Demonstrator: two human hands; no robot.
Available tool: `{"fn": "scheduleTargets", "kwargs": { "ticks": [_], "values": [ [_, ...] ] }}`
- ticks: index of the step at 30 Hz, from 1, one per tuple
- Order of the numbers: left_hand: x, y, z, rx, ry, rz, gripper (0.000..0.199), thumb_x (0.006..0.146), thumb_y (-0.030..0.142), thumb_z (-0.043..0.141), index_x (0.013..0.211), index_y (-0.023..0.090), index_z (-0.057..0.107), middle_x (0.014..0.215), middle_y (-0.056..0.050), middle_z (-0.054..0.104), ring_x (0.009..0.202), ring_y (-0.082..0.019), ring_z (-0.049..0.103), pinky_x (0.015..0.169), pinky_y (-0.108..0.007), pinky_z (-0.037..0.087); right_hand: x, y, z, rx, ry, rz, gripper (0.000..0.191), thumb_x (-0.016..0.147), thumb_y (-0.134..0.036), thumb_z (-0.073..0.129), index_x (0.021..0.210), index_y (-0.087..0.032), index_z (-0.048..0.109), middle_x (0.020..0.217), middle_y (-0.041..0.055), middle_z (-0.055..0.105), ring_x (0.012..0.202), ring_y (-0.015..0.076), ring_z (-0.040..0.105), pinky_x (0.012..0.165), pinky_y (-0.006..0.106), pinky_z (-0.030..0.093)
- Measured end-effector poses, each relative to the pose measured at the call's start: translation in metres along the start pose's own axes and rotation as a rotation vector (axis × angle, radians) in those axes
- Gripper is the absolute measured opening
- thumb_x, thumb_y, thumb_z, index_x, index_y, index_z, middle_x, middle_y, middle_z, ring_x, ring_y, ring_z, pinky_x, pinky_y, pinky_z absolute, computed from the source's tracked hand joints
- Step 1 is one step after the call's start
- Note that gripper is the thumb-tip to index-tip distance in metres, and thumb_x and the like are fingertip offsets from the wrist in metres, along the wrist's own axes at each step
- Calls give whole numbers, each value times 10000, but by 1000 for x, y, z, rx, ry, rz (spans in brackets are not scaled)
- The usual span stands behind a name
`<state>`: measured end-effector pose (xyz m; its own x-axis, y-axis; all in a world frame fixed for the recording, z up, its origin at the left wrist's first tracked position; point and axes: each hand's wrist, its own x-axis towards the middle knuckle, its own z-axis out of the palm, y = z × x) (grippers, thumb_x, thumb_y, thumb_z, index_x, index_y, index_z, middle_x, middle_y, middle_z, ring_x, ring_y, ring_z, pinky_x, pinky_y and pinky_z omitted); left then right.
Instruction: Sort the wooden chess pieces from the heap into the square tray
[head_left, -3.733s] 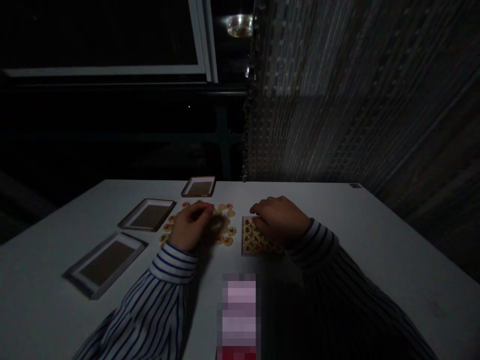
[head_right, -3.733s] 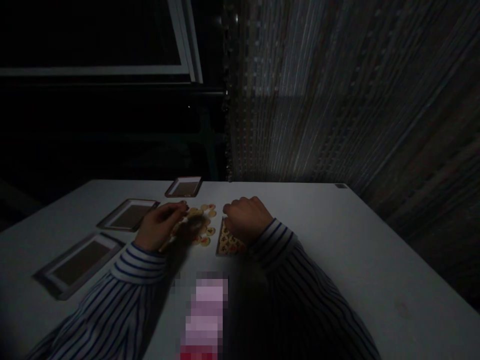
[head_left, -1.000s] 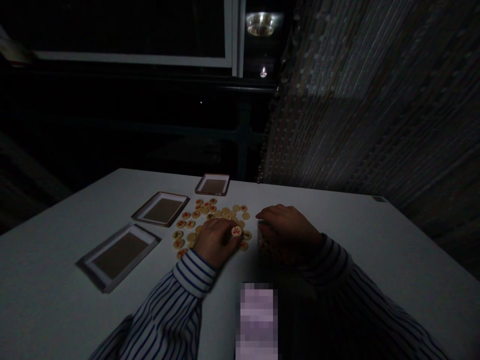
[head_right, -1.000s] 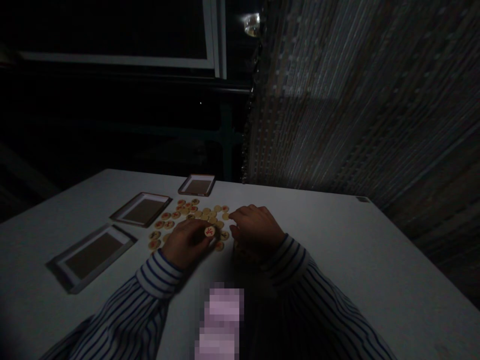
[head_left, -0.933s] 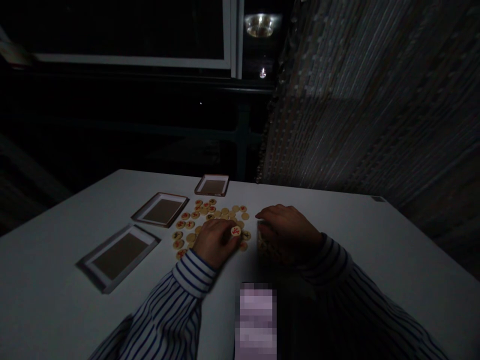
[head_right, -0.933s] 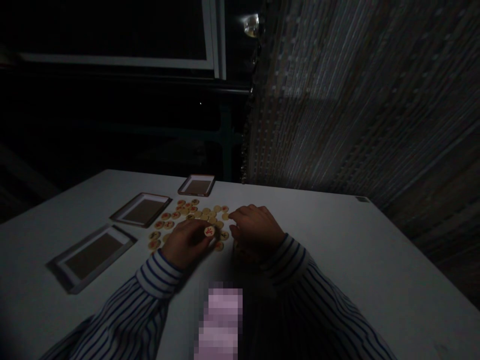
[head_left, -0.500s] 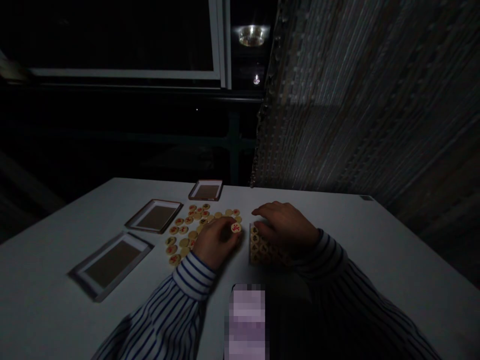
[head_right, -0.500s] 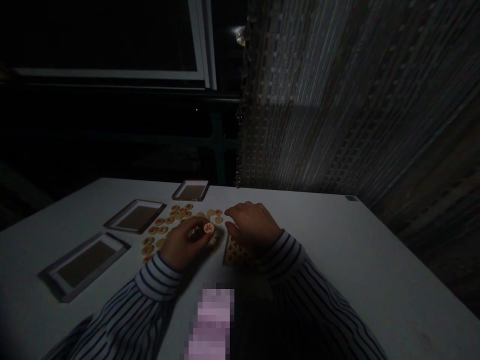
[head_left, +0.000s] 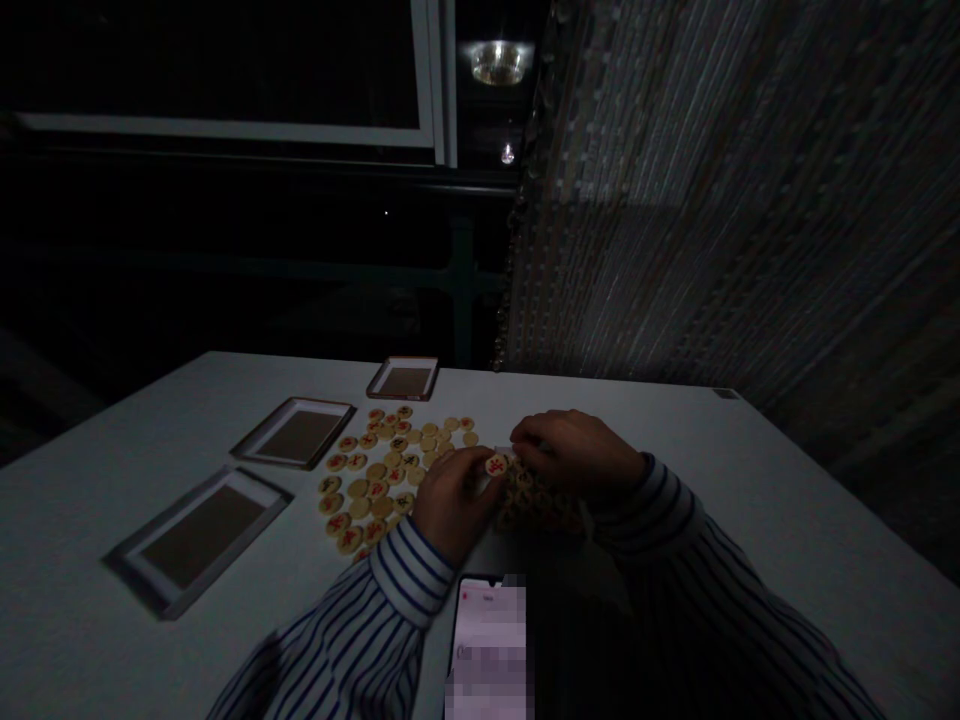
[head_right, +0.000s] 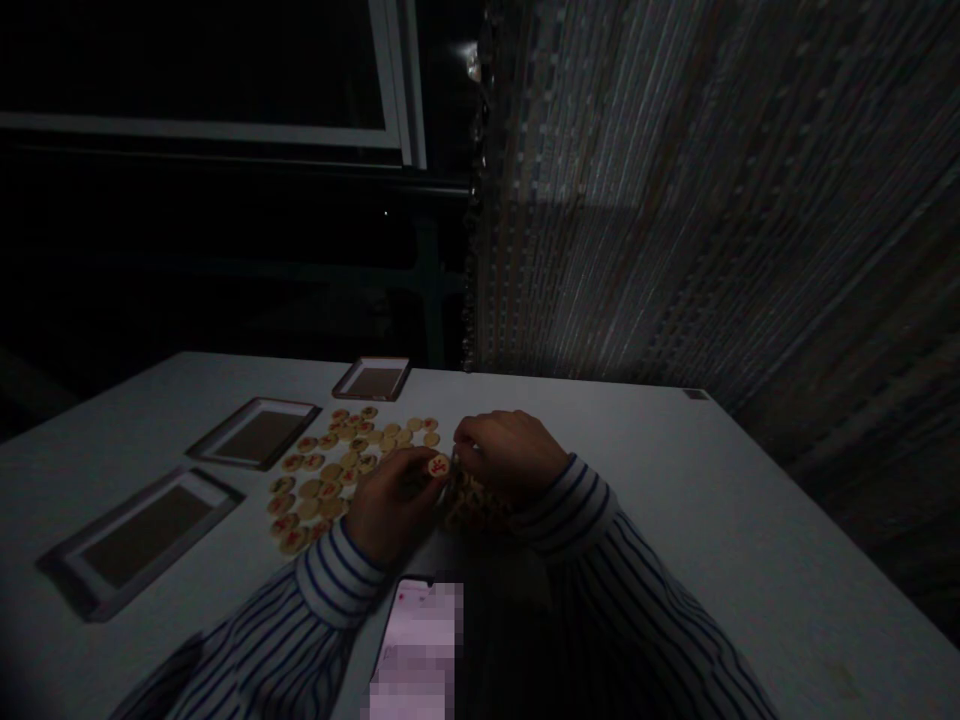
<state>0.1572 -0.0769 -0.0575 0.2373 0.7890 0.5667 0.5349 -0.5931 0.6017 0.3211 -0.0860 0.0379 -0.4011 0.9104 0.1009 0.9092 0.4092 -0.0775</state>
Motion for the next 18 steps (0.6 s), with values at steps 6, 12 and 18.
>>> {"fn": "scheduleTargets", "kwargs": {
  "ticks": [6,12,18],
  "values": [
    [-5,-1,2,29,-27,2,193,727,277,550,891,177,560,813,-48,621,765,-169,564,698,-307,448,4,1,7,79,-105,5,245,803,-322,414,927,-223,601,855,35,660,763,164,587,639,250,364],
    [-5,1,2,49,-43,-11,188,732,294,542,880,181,564,787,-44,628,738,-170,574,665,-302,455,5,0,11,181,-133,-21,232,782,-333,443,927,-232,593,840,13,660,745,147,589,630,232,374],
    [-5,4,1,39,-37,-1,190,721,297,555,866,174,566,782,-45,636,726,-171,584,652,-303,462,6,-5,9,223,-175,-9,239,771,-341,470,908,-198,603,822,25,654,714,135,582,624,221,383]
  ]
}}
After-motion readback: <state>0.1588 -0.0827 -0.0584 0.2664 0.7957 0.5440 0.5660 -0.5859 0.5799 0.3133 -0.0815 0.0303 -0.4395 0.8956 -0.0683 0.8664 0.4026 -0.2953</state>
